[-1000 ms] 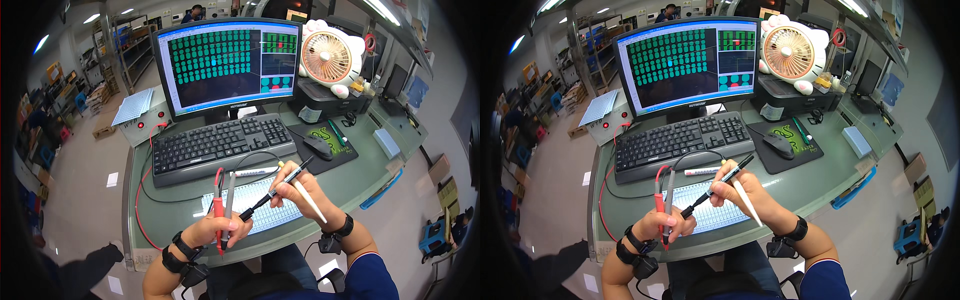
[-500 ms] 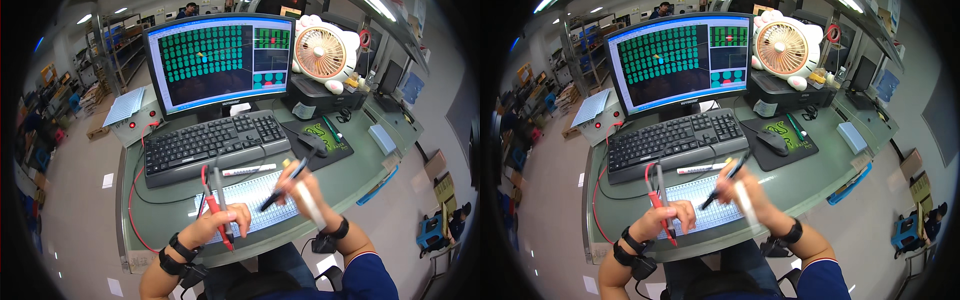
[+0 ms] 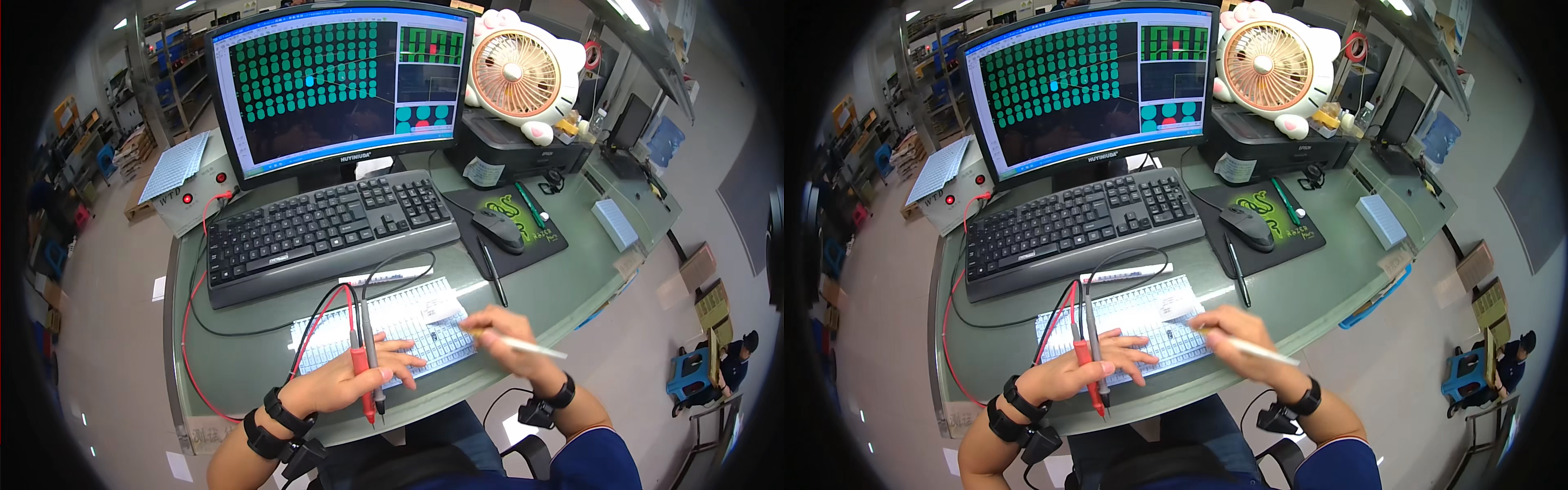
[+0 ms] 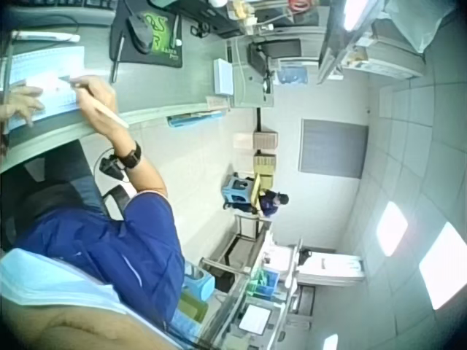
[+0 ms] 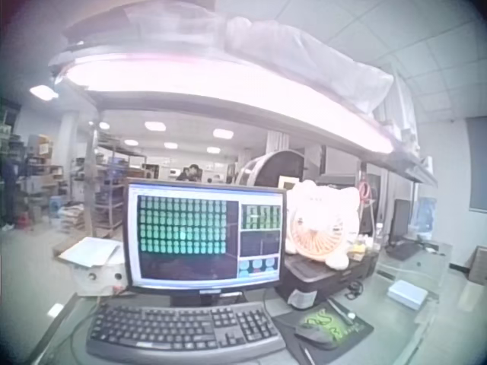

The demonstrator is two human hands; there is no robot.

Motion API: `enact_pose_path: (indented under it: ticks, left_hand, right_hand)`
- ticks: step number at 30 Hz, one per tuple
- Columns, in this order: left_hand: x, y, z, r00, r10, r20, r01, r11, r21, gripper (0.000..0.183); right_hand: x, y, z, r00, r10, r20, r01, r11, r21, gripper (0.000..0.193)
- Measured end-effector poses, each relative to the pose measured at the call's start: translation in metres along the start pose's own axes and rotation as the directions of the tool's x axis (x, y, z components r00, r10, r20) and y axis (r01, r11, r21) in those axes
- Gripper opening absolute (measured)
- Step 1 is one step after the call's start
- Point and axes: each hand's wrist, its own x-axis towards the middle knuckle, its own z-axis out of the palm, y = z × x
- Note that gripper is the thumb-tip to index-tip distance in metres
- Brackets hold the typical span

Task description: The user is seen inspecting and marking printed circuit sheets at a workbench, then moving to a testing machine to process them.

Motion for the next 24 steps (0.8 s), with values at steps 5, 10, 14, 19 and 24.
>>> enact_pose_path:
  ticks: [5, 10, 14, 19, 24]
  left_hand:
    - [0.003, 0.001, 0.003, 0.999, -0.031, 0.031, 0.028, 0.997, 0.078, 0.043]
    - [0.002, 0.002, 0.004, 0.999, -0.032, -0.017, 0.033, 0.997, 0.076, 0.04]
    - [0.003, 0.003, 0.005, 0.998, -0.037, -0.043, 0.04, 0.995, 0.09, 0.039]
    - [0.001, 0.004, 0.005, 0.996, -0.056, -0.067, 0.061, 0.996, 0.071, 0.037]
    - [0.003, 0.006, 0.007, 0.991, -0.09, -0.097, 0.101, 0.989, 0.112, 0.036]
  right_hand:
    - [-0.009, 0.002, 0.017, 0.993, 0.094, 0.068, -0.1, 0.99, 0.096, 0.018]
    - [-0.006, 0.003, 0.021, 0.993, 0.09, 0.075, -0.092, 0.995, 0.027, 0.018]
    - [-0.006, -0.002, 0.025, 0.982, 0.186, 0.042, -0.188, 0.981, 0.056, 0.016]
    - [-0.002, -0.003, 0.03, 0.983, 0.18, 0.029, -0.18, 0.984, -0.015, 0.015]
    - [-0.002, 0.001, 0.025, 0.993, 0.08, 0.087, -0.073, 0.994, -0.08, 0.013]
